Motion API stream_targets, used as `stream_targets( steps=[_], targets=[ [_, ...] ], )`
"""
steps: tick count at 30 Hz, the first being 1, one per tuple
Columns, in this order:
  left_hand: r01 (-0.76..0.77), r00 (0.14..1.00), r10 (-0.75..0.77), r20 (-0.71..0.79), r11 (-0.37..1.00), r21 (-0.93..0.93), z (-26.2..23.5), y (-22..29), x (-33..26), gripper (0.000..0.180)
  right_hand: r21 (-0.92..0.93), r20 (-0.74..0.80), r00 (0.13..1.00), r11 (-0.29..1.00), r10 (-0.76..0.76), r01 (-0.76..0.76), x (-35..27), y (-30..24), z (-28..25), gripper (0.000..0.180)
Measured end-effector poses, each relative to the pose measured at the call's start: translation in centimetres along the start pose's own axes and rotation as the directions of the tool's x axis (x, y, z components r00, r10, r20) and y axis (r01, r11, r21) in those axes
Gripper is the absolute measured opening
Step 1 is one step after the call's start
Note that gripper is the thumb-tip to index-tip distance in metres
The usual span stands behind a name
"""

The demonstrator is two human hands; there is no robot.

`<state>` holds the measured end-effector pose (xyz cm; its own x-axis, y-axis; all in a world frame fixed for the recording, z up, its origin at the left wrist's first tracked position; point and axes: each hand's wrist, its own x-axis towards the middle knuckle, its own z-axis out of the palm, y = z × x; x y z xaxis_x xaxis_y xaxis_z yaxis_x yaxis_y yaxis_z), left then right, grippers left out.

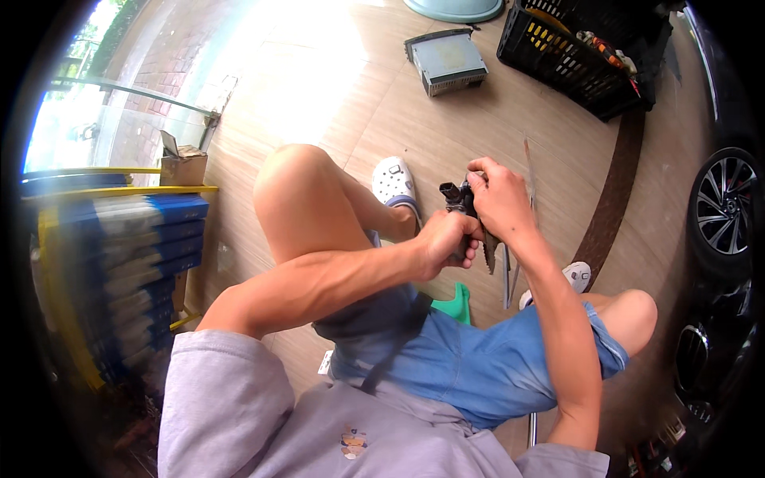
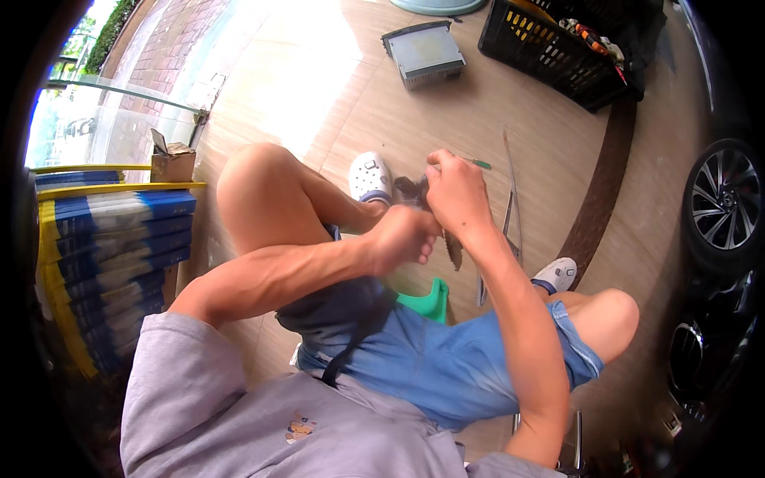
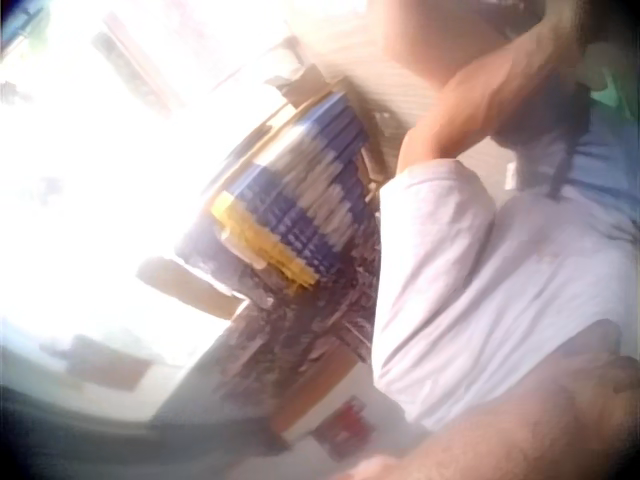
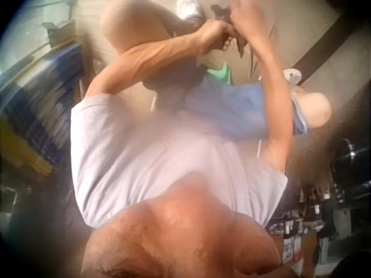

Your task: The person sits on a small stool and uses a screwdriver to work on a mechanical part with gears, then shifts to a rectangular metal box to tighten screws. The person alternates between these two objects, using the screwdriver to adjust components on both.

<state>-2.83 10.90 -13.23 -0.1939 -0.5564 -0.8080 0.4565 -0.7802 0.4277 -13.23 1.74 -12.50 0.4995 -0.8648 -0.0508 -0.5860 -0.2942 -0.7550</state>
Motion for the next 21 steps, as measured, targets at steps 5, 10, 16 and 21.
stream_targets(
  steps=[5, 10, 16, 21],
  targets=[
    [0.079, 0.996, -0.079, 0.038, 0.997, -0.007, -2.8, -0.5, 3.0, 0.009, 0.076, 0.077, 0.988, 0.987, 0.134, -0.139, 0.3, 2.7, 2.4, 0.023],
    [0.075, 0.997, -0.069, -0.040, 0.984, 0.163, -4.0, 0.0, 4.1, 0.009, 0.068, 0.105, 0.988, 0.990, 0.114, -0.122, 1.4, 4.1, 4.4, 0.022],
    [0.058, 0.997, -0.042, -0.068, 0.967, 0.250, -7.5, -0.3, 7.9, 0.009, -0.021, 0.065, 0.981, 0.983, 0.183, -0.182, 3.8, 6.6, 9.0, 0.023],
    [0.089, 0.996, -0.093, -0.007, 0.927, 0.365, -13.7, -3.3, 12.0, 0.012, -0.104, 0.128, 0.961, 0.967, 0.247, -0.234, 4.0, 7.4, 13.6, 0.020]
  ],
)
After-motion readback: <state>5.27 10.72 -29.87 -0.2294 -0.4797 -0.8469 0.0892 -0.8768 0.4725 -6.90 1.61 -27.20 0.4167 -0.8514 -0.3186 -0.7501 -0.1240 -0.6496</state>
